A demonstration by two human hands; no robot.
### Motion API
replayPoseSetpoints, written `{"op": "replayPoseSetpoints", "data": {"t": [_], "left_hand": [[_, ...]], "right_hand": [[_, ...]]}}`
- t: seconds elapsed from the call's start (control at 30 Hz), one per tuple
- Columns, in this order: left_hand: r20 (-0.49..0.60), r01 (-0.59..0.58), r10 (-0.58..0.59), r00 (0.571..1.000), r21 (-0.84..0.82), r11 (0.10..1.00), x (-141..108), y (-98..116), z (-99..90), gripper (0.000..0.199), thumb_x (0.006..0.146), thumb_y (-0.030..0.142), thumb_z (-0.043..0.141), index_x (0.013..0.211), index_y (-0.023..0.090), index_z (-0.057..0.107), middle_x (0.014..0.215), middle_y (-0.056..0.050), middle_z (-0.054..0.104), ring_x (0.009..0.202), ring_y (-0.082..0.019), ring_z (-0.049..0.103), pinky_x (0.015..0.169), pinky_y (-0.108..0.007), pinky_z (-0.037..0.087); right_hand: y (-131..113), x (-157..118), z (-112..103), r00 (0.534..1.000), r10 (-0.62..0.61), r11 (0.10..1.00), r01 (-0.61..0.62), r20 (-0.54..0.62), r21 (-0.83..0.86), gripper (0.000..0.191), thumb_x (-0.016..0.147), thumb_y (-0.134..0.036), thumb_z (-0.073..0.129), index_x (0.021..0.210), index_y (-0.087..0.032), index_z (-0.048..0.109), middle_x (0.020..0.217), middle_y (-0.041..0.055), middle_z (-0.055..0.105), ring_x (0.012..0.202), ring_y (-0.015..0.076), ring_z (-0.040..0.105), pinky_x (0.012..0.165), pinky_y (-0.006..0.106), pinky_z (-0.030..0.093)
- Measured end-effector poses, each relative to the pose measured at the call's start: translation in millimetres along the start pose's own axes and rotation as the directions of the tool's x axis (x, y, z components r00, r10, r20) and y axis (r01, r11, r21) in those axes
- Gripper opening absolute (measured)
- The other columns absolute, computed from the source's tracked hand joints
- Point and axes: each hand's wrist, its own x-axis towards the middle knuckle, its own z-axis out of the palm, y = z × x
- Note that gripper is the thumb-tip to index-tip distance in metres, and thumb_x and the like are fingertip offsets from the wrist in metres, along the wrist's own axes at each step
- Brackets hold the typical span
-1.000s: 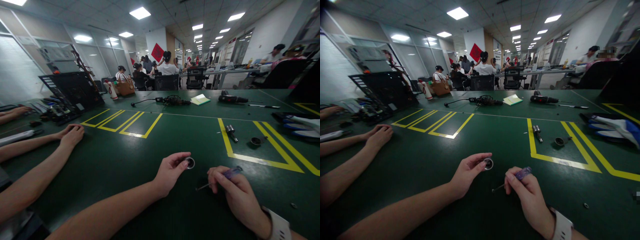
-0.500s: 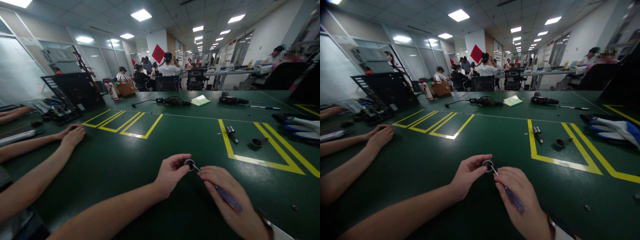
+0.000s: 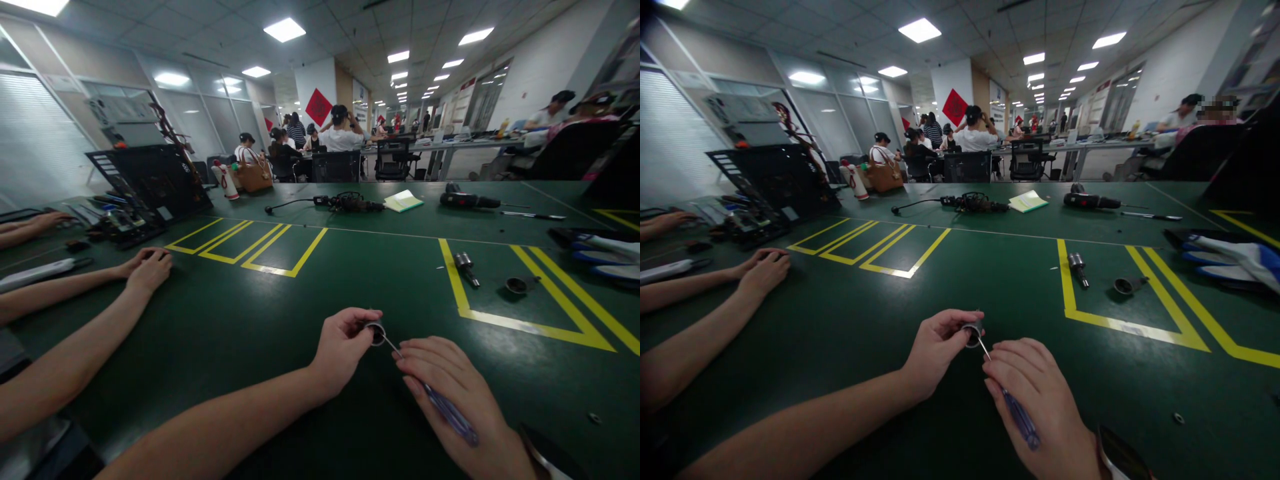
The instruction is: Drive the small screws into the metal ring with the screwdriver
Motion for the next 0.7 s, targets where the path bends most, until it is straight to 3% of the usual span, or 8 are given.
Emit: {"op": "replayPoseSetpoints", "data": {"t": [0.2,0.7], "left_hand": [[0.000,-0.013,0.013,1.000,0.022,1.000,-1.2,0.6,2.1,0.015,0.074,0.010,0.062,0.088,0.013,0.068,0.107,-0.010,0.068,0.086,-0.017,0.067,0.081,-0.033,0.055],[0.012,-0.013,0.013,1.000,0.005,1.000,-2.6,2.7,3.3,0.021,0.070,0.007,0.063,0.090,0.013,0.068,0.108,-0.010,0.068,0.090,-0.019,0.066,0.086,-0.036,0.054]], "right_hand": [[-0.6,1.9,0.0,0.999,-0.043,0.998,0.044,0.021,-0.038,0.031,0.084,-0.011,0.054,0.114,-0.021,0.056,0.100,0.0096,0.073,0.095,0.0230,0.068,0.083,0.042,0.052],[0.4,0.6,0.7,1.000,-0.018,1.000,0.019,0.013,-0.019,0.032,0.083,-0.011,0.056,0.113,-0.023,0.058,0.100,0.0083,0.074,0.094,0.0241,0.069,0.085,0.043,0.052]]}}
